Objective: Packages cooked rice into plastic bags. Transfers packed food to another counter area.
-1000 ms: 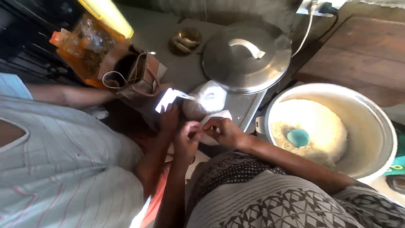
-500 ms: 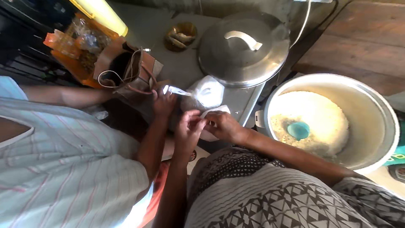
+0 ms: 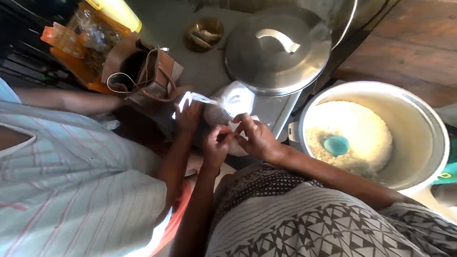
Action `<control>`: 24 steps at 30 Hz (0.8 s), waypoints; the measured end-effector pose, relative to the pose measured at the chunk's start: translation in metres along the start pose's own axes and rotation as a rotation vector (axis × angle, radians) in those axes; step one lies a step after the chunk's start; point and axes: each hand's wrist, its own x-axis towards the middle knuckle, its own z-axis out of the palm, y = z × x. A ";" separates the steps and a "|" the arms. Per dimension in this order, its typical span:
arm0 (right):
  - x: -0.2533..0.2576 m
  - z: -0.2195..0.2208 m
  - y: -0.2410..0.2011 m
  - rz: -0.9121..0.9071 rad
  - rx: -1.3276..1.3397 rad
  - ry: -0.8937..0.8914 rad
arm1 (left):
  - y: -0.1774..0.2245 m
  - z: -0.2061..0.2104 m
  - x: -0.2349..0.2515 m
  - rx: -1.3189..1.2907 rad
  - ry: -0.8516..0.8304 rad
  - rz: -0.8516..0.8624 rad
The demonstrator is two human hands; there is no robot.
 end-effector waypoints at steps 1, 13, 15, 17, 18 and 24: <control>0.000 0.001 0.000 -0.015 -0.055 0.020 | 0.000 0.002 0.000 -0.009 0.014 0.002; -0.005 0.003 0.001 -0.210 -0.367 0.168 | 0.030 0.000 0.003 0.278 -0.223 -0.179; -0.006 0.003 0.003 -0.233 -0.363 0.147 | 0.034 -0.004 0.006 0.180 -0.273 -0.325; -0.006 0.002 0.006 -0.252 -0.356 0.126 | 0.032 -0.008 0.009 0.044 -0.307 -0.488; -0.006 0.002 0.009 -0.269 -0.350 0.121 | 0.030 -0.009 0.011 -0.020 -0.321 -0.550; -0.005 -0.008 0.028 -0.561 -0.291 0.024 | 0.040 -0.013 0.017 -0.191 -0.347 -0.686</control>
